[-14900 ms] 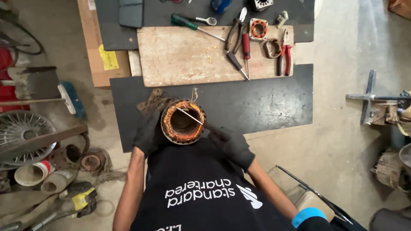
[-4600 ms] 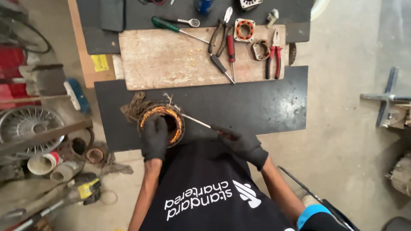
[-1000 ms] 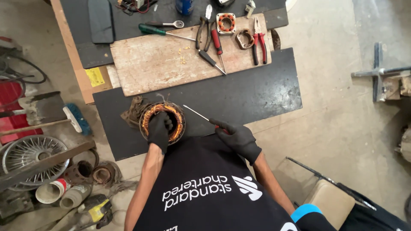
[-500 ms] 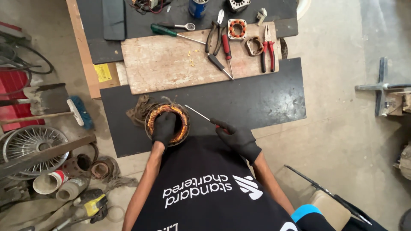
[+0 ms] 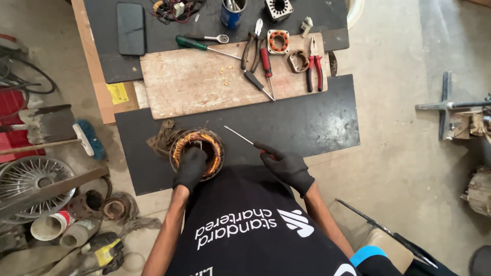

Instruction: Inspecting and probing the copper windings of an electric motor stator using a screwdriver

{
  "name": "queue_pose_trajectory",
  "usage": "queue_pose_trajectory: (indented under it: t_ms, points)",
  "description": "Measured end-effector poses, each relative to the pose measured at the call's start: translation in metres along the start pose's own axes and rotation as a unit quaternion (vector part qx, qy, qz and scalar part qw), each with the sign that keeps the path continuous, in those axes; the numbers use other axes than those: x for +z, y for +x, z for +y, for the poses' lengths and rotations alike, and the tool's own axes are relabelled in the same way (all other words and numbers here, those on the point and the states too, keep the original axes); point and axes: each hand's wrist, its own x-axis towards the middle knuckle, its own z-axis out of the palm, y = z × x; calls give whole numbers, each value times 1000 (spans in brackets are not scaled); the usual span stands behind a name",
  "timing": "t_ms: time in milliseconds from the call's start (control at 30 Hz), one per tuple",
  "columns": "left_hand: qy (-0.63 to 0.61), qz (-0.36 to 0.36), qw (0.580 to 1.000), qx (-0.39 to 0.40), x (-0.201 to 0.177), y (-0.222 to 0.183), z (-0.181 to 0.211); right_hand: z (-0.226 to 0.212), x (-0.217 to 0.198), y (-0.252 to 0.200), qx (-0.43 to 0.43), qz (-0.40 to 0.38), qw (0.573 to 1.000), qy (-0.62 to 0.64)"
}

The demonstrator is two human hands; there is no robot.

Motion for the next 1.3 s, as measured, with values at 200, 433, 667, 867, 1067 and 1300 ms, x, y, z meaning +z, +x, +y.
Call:
queue_pose_trajectory:
  t_ms: [200,433,667,867,1067,1300]
  points:
    - [-237,1,971,-40,-13,-89,114,-12,0,-3,-10,-6,1000,-7]
    - [-150,-7,985,90,8,19,21,-8,11,5,-56,-30,997,-50]
    - [-163,-19,986,-9,27,66,-12,8,24,6,-46,-27,996,-74]
    - [324,45,936,131,10,15,41,13,23,0,-23,-11,999,-40]
    - [316,56,935,149,17,17,36,22,21,2,-10,-1,999,-52]
    - [345,31,916,203,7,21,36,15,9,-21,-2,1,1000,-3]
